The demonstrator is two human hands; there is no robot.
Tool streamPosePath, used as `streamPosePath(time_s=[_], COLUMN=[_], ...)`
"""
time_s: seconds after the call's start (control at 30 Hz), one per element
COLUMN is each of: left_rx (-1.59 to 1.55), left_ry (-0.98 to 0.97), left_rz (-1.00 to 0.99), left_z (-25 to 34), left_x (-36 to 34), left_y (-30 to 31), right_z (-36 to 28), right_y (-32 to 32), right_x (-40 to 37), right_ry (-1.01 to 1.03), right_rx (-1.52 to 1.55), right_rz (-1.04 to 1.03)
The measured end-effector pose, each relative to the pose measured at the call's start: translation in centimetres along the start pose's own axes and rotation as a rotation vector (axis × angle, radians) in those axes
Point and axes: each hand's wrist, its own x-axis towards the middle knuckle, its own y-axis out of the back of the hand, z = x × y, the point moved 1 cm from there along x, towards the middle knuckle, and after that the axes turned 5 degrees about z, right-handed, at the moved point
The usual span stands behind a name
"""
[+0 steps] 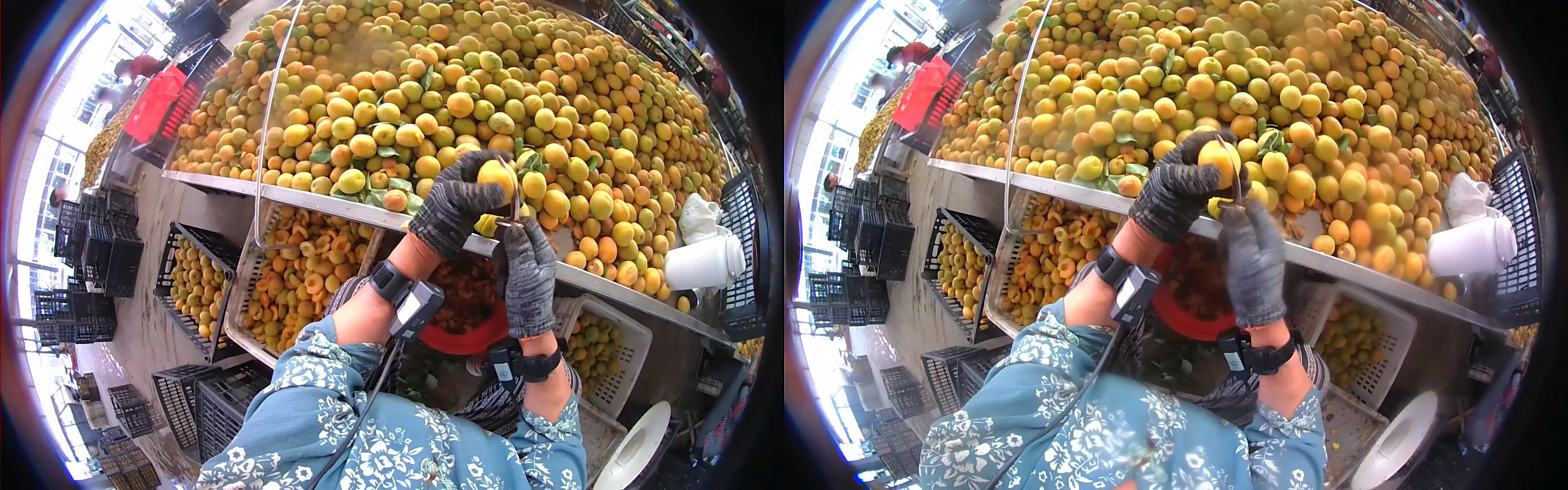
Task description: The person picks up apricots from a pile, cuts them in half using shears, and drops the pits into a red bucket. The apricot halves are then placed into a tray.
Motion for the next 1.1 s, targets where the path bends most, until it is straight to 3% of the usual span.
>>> streamPosePath(time_s=[0.07, 0.17, 0.23, 0.27, 0.37, 0.43, 0.5, 0.57, 0.7, 0.73, 0.87, 1.03, 1.1], left_rx=[-0.389, -0.417, -0.358, -0.332, -0.167, 0.041, 0.02, -0.284, -0.301, -0.164, 0.038, -0.182, -0.253], left_ry=[0.095, 0.131, 0.12, 0.174, 0.224, 0.061, 0.033, 0.096, 0.199, 0.115, 0.115, 0.067, 0.04], left_rz=[0.06, -0.003, 0.044, 0.039, -0.021, 0.02, 0.042, 0.072, 0.159, 0.102, 0.056, 0.123, 0.145], left_z=[0.3, 0.7, -0.1, -0.3, 0.2, 0.7, 0.0, 0.2, -0.4, -1.7, -0.3, -1.5, -1.2], left_x=[-0.1, -0.8, -1.1, -1.2, -0.7, -0.6, -0.3, -0.2, -0.9, -0.6, -0.8, 0.3, 0.1], left_y=[-0.1, -1.3, -1.7, -1.8, -1.0, -0.9, -0.1, 0.3, -1.2, -1.3, -1.5, -0.1, -0.6], right_z=[0.6, 0.4, -0.2, -0.5, 0.0, 1.1, 1.5, 1.2, 0.2, -0.2, -0.1, 0.5, 0.6], right_y=[-0.6, -1.0, -1.2, -0.8, -0.2, 0.1, 0.1, 0.0, -0.5, -0.4, 0.2, 0.5, 0.2], right_x=[-0.2, 0.1, 0.5, 0.6, 0.7, 0.6, 0.3, -0.1, 0.3, 0.7, 0.8, 0.0, 0.1], right_ry=[0.03, 0.034, 0.145, 0.067, 0.111, 0.119, 0.123, 0.063, 0.029, 0.061, 0.089, 0.049, 0.152], right_rx=[-0.016, 0.003, -0.02, 0.002, 0.001, -0.015, -0.032, -0.112, -0.047, -0.052, -0.055, -0.164, -0.225], right_rz=[0.008, 0.005, 0.065, 0.024, 0.01, 0.032, 0.044, 0.002, 0.034, 0.017, 0.026, 0.037, 0.037])
